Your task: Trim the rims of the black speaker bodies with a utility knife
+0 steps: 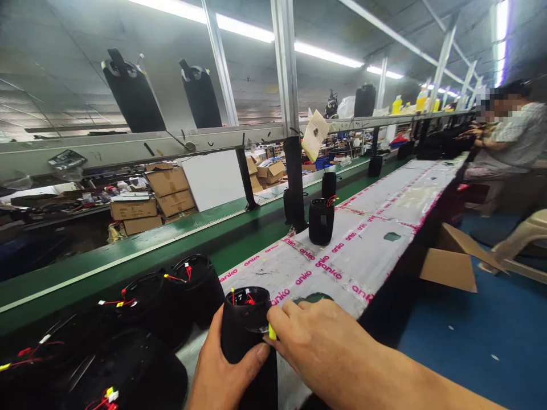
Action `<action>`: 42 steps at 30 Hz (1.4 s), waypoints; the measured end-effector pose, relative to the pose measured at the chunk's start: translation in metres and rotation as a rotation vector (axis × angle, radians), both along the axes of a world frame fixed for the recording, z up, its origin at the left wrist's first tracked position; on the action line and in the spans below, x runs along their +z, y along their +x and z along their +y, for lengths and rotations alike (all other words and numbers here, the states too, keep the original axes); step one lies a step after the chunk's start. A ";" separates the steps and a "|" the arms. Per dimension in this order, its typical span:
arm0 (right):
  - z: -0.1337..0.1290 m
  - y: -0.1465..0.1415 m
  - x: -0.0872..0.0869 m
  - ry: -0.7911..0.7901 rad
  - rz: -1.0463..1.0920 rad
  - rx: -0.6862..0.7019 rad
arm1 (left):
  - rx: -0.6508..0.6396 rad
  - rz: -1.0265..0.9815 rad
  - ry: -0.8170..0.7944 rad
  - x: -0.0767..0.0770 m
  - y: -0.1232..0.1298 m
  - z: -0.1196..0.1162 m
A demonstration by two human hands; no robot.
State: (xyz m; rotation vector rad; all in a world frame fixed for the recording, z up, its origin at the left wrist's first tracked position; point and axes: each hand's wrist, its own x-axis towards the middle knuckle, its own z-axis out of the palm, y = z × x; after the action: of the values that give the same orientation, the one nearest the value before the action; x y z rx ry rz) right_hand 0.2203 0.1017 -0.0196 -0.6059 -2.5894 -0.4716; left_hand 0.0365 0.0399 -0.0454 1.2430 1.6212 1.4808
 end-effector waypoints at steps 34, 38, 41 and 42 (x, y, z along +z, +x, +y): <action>-0.045 -0.029 0.063 0.097 -0.206 -0.187 | 0.112 0.224 -0.144 0.026 0.011 -0.003; -0.037 -0.029 0.057 0.066 -0.160 -0.126 | 0.140 0.211 -0.138 0.020 0.008 -0.003; -0.025 -0.022 0.042 -0.031 -0.021 -0.028 | 0.168 0.176 -0.069 0.012 0.003 -0.003; -0.021 -0.019 0.036 -0.079 0.044 -0.003 | 0.162 0.134 -0.055 0.010 0.000 -0.003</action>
State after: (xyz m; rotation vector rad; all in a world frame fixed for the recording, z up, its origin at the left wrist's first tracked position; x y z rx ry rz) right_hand 0.2016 0.0807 0.0168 -0.6394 -2.5754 -0.3544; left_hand 0.0369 0.0371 -0.0354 1.2274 1.8775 1.4650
